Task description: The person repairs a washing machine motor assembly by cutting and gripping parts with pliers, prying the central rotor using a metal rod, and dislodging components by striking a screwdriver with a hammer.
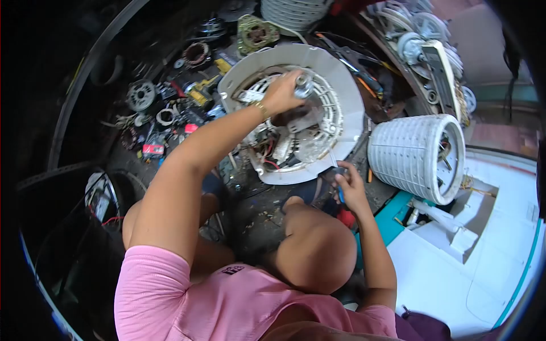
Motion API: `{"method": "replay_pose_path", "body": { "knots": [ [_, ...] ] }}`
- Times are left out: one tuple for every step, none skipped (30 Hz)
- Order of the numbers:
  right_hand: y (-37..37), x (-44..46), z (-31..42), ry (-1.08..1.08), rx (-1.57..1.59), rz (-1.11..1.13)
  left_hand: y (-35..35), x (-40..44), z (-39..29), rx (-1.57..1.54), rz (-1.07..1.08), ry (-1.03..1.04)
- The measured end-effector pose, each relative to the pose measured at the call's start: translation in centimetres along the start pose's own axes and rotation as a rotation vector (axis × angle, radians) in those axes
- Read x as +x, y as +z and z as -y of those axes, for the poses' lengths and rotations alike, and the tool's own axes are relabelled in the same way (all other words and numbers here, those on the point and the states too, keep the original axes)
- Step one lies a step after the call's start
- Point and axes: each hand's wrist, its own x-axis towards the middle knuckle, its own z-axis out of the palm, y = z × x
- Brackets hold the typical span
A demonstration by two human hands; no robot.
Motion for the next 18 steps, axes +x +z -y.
{"method": "replay_pose_path", "body": {
  "knots": [
    [0.2, -0.5, -0.3, 0.004, -0.007, -0.054, -0.4, 0.7, -0.7, -0.063, -0.106, -0.008],
    [0.5, -1.0, -0.1, -0.005, 0.031, -0.079, -1.5, 1.8, -1.1, -0.125, -0.225, -0.003],
    [0.6, -1.8, 0.2, -0.011, 0.069, -0.107, -3.1, 2.9, -1.0, -0.242, -0.215, -0.013],
    [0.8, -2.7, 0.4, -0.005, 0.110, -0.137, -4.7, 3.7, -0.9, -0.362, -0.198, -0.029],
    [0.8, -3.6, 0.4, -0.018, 0.120, -0.130, -5.9, 3.8, -1.0, -0.487, -0.175, -0.050],
    [0.6, -4.3, 0.5, -0.034, 0.134, -0.128, -9.1, 3.5, -2.1, -0.475, -0.111, -0.088],
    [0.4, -4.7, 0.5, -0.057, 0.150, -0.128, -12.7, 2.7, -2.4, -0.461, -0.047, -0.120],
    [0.4, -5.1, 0.2, -0.055, 0.174, -0.145, -15.2, 1.7, -1.0, -0.451, -0.008, -0.223],
    [0.4, -5.1, 0.1, -0.059, 0.185, -0.156, -17.9, 0.9, 0.7, -0.443, 0.030, -0.323],
    [0.4, -5.1, -0.2, -0.062, 0.193, -0.168, -19.9, -0.6, 2.4, -0.397, -0.018, -0.407],
    [0.5, -5.0, -0.2, -0.066, 0.204, -0.184, -21.6, -2.2, 4.6, -0.351, -0.063, -0.487],
    [0.7, -4.9, 0.2, -0.056, 0.202, -0.192, -23.0, -4.0, 8.6, -0.435, -0.102, -0.570],
    [0.7, -4.7, 0.6, -0.052, 0.203, -0.185, -23.6, -5.8, 13.2, -0.522, -0.140, -0.649],
    [0.6, -4.4, 1.0, -0.051, 0.204, -0.179, -23.9, -7.7, 17.0, -0.367, -0.219, -0.695],
    [0.6, -4.0, 1.5, -0.047, 0.207, -0.173, -24.0, -8.8, 19.9, -0.211, -0.297, -0.737],
    [0.6, -3.7, 2.1, -0.034, 0.204, -0.170, -23.7, -9.4, 21.5, -0.169, -0.365, -0.768],
    [0.5, -3.5, 2.6, -0.029, 0.182, -0.186, -23.5, -9.2, 22.2, -0.112, -0.389, -0.799],
    [0.4, -3.1, 3.1, -0.023, 0.157, -0.202, -23.3, -9.0, 22.9, -0.056, -0.412, -0.830]
  ]
}}
